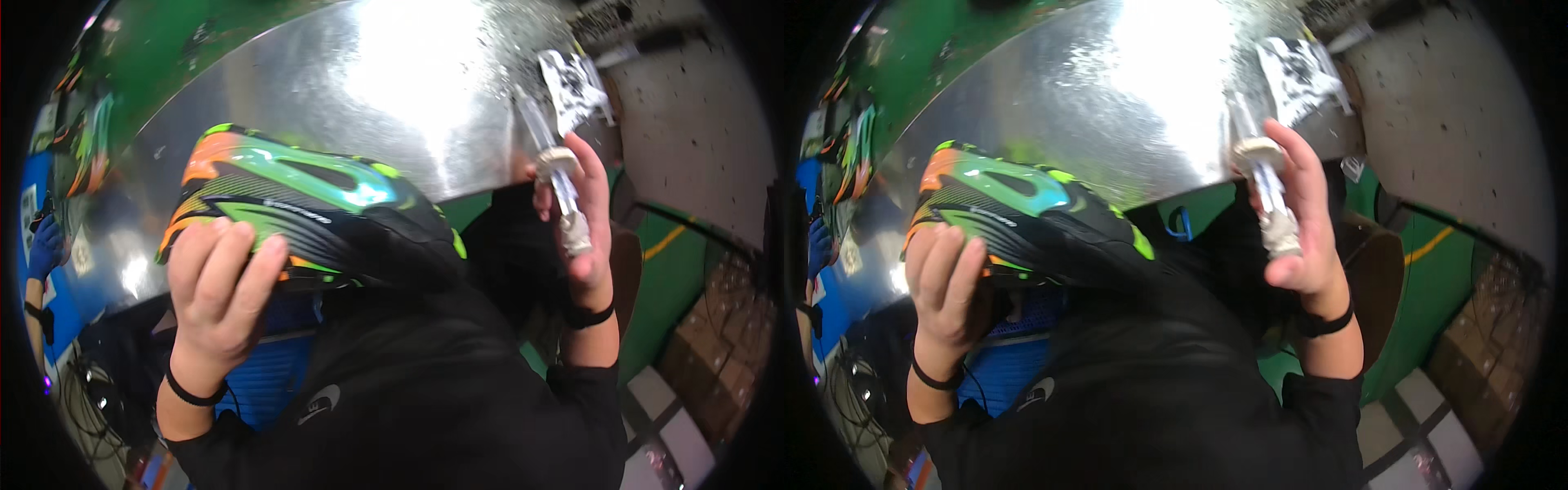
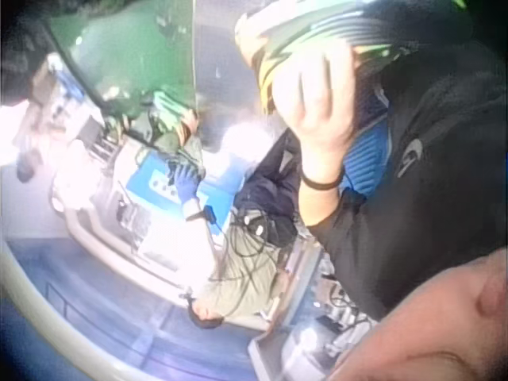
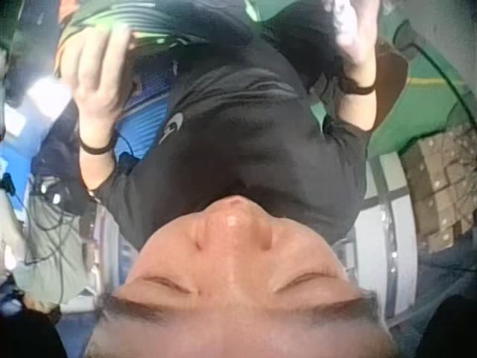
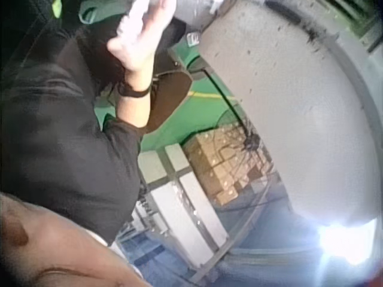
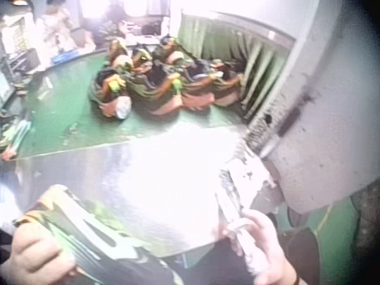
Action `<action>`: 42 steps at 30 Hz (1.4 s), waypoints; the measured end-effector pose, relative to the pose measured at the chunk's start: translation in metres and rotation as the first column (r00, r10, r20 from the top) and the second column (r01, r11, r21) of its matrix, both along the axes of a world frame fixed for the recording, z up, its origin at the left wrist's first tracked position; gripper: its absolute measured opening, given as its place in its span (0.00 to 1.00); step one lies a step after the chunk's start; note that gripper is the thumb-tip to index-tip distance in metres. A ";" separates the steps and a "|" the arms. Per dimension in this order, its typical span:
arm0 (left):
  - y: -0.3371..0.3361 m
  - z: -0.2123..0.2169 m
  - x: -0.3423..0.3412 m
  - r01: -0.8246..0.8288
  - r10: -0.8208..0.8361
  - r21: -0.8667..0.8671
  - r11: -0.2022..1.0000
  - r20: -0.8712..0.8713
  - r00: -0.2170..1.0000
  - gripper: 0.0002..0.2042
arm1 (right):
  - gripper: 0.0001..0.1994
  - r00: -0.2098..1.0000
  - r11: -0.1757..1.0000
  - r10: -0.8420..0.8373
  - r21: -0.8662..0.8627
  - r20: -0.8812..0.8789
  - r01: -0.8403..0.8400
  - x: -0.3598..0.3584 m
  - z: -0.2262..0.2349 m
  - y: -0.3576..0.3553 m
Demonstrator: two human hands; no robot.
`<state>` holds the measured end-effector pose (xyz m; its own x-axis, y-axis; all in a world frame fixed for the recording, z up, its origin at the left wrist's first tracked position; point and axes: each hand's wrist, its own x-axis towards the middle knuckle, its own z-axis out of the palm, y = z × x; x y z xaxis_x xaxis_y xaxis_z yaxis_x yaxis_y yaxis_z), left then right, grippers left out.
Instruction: Applying glue or sealant to the seams and soles of sports shoes using a large syringe.
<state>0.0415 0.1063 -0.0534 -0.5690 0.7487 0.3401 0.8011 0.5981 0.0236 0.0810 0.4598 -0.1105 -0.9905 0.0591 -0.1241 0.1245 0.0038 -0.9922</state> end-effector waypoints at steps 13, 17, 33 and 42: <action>0.017 0.009 -0.015 -0.137 0.118 0.148 0.979 0.126 0.985 0.36 | 0.64 0.996 0.981 0.068 -0.180 -0.054 -0.077 0.021 -0.003 0.023; 0.010 0.010 -0.018 -0.182 0.153 0.202 0.962 0.148 0.977 0.36 | 0.63 0.995 0.974 0.082 -0.206 -0.051 -0.091 0.018 -0.007 0.015; 0.017 0.005 -0.022 0.095 -0.097 0.093 0.991 0.011 0.995 0.17 | 0.72 0.997 0.999 0.006 -0.052 0.075 -0.002 0.011 0.005 0.005; 0.009 -0.013 -0.013 0.021 -0.020 0.207 0.978 -0.005 1.000 0.15 | 0.71 0.994 0.992 0.044 0.113 0.103 -0.055 0.003 0.026 0.005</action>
<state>0.0282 0.1150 -0.0665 -0.5530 0.6734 0.4906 0.8134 0.5639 0.1428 0.0838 0.4643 -0.0849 -0.9756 0.0300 -0.2175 0.2196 0.1258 -0.9675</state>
